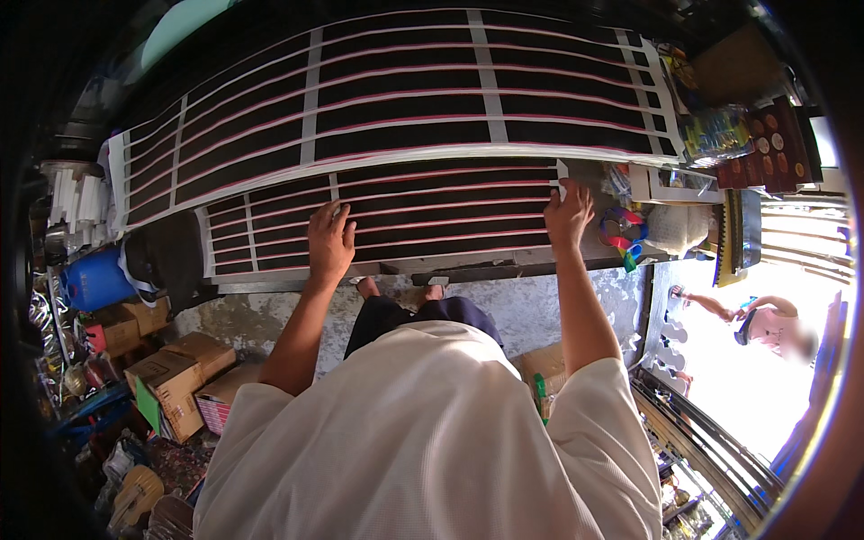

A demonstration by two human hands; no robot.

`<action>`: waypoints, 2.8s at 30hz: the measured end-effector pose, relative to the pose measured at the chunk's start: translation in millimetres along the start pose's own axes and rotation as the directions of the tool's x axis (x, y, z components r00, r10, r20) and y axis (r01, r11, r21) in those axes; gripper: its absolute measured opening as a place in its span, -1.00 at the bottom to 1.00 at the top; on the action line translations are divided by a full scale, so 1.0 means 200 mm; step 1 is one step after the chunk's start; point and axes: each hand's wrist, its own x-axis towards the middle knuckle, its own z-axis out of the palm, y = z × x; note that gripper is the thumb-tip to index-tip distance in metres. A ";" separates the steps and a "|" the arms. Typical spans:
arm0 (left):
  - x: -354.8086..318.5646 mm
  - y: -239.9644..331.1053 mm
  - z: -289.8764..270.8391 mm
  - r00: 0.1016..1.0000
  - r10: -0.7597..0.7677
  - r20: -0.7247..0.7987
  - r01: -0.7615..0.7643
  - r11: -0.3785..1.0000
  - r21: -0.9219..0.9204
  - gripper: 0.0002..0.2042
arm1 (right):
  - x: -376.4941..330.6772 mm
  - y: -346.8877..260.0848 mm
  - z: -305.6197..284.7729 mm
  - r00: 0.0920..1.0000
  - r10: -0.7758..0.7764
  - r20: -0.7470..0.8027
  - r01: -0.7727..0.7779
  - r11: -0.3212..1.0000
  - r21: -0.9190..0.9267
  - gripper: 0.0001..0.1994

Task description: The person assembles a solar panel by attaching white strips to a black grid-like frame. They use both hands to position and press the strips into place, occasionally adjusting their position to reach different sections of the panel.

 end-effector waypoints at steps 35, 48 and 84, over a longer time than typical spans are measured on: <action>0.18 0.19 0.10 0.942 0.066 0.330 -0.067 0.998 -0.006 -0.37 | -0.40 -0.94 0.20 0.775 -0.532 0.339 0.468 0.846 0.256 -0.59; 0.17 0.19 0.11 0.942 0.070 0.329 -0.080 0.997 0.018 -0.37 | -0.40 -0.95 0.21 0.780 -0.514 0.356 0.454 0.857 0.243 -0.58; 0.17 0.23 0.08 0.918 0.008 0.396 -0.042 0.996 0.077 -0.29 | 0.25 -0.05 0.21 0.864 0.489 0.123 -0.474 0.870 -0.132 -0.65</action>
